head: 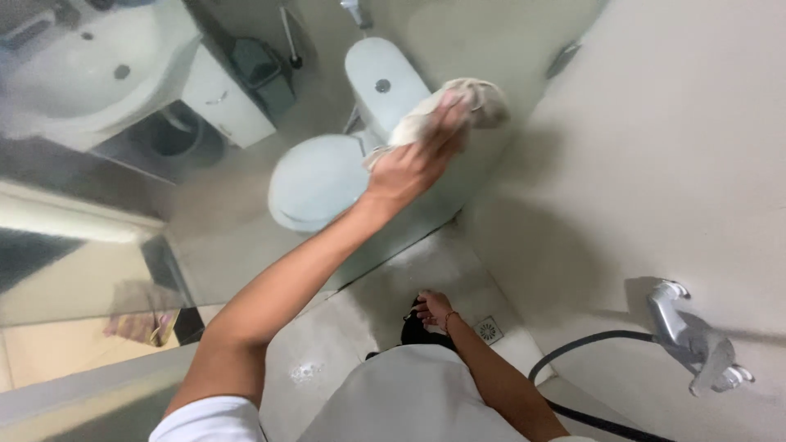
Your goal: The person wipes a glass shower door with a cloth, moving the cloth in repeated strokes across the surface. The person adjusts the cloth and continues wiping different sections of the door.
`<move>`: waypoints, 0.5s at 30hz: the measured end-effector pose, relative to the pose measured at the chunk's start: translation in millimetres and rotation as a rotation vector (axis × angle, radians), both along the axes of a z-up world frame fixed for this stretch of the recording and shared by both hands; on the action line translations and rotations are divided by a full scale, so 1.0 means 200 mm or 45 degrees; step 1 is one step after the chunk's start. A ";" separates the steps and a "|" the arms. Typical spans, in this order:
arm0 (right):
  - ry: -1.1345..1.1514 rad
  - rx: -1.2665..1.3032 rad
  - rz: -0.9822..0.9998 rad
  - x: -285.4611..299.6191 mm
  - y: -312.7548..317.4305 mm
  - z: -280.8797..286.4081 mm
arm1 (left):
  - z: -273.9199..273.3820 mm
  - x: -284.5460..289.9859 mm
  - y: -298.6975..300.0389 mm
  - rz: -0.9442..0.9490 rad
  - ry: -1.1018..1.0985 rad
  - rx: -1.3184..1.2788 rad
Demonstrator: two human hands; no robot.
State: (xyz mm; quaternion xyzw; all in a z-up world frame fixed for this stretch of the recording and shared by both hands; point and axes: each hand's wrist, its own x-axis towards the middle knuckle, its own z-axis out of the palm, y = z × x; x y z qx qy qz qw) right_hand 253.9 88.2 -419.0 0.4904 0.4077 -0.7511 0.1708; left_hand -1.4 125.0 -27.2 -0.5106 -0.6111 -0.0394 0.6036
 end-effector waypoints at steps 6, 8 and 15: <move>-0.213 -0.005 -0.099 -0.02 0.11 0.20 | -0.07 0.05 0.37 0.207 0.213 -0.422; -0.213 -0.033 -0.188 -0.01 0.14 0.17 | -0.12 0.04 0.50 0.153 0.224 -0.551; -0.169 0.009 -0.193 0.01 0.17 0.08 | -0.22 0.06 0.67 0.185 0.238 -0.477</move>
